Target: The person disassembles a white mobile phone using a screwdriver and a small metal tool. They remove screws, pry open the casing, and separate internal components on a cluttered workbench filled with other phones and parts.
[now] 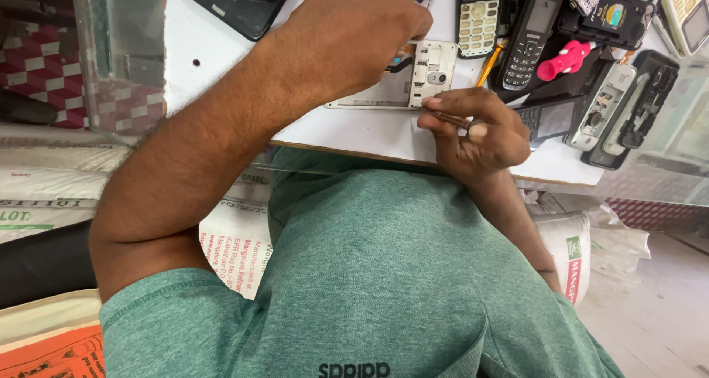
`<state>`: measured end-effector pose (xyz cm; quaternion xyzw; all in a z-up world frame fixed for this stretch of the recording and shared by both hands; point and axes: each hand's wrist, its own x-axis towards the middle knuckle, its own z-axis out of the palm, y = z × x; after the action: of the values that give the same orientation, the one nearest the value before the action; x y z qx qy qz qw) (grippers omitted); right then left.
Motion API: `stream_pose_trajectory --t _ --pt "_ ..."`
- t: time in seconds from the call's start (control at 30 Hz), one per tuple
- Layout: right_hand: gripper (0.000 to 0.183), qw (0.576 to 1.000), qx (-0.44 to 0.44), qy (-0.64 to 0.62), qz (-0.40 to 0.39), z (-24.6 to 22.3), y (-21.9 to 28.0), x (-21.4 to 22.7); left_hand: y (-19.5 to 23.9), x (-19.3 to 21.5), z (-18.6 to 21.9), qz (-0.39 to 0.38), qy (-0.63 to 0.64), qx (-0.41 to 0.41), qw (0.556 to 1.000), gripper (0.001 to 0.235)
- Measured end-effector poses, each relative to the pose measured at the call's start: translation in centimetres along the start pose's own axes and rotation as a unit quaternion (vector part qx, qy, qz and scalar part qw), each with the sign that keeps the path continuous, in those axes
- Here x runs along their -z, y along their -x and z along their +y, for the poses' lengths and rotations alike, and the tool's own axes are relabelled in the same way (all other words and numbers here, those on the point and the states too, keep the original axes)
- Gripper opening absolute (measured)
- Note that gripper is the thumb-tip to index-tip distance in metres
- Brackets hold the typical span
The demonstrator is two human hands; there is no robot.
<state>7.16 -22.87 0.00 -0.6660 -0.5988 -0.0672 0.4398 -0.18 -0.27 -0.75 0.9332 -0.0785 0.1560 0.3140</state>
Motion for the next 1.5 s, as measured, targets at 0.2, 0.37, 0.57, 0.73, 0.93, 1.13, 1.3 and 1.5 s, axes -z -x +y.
stream_pose_trajectory --t 0.2,0.37,0.57,0.73,0.93,1.13,1.3,1.5 --pt "0.055 1.0 -0.007 -0.021 -0.003 -0.4 0.2 -0.1 0.0 0.3 -0.1 -0.007 0.004 0.009 1.0 0.011" --pt "0.052 0.999 0.003 -0.036 -0.029 -0.4 0.1 -0.1 -0.2 0.4 0.0 -0.002 0.003 0.019 1.0 0.014" --pt "0.047 0.995 0.006 -0.09 -0.033 0.5 1.0 -0.2 0.0 0.2 -0.2 -0.035 -0.007 0.022 0.999 0.012" --pt "0.052 0.997 0.009 -0.075 0.0 1.0 1.0 -0.1 -0.3 0.1 0.2 -0.018 -0.032 0.015 0.999 0.016" --pt "0.056 0.999 -0.001 -0.025 0.023 0.7 1.1 -0.2 -0.2 0.3 0.2 -0.023 -0.01 0.02 0.999 0.015" --pt "0.055 0.999 -0.01 -0.037 0.02 0.7 1.4 -0.1 0.1 0.3 0.0 0.007 -0.022 -0.007 1.0 0.014" --pt "0.055 0.999 -0.03 -0.036 -0.004 0.5 1.4 0.0 0.1 -0.1 0.0 -0.017 -0.015 0.009 1.0 0.015" --pt "0.053 0.996 0.012 -0.09 -0.02 0.7 0.9 0.1 0.1 -0.1 -0.1 -0.003 -0.018 -0.005 1.0 0.016"
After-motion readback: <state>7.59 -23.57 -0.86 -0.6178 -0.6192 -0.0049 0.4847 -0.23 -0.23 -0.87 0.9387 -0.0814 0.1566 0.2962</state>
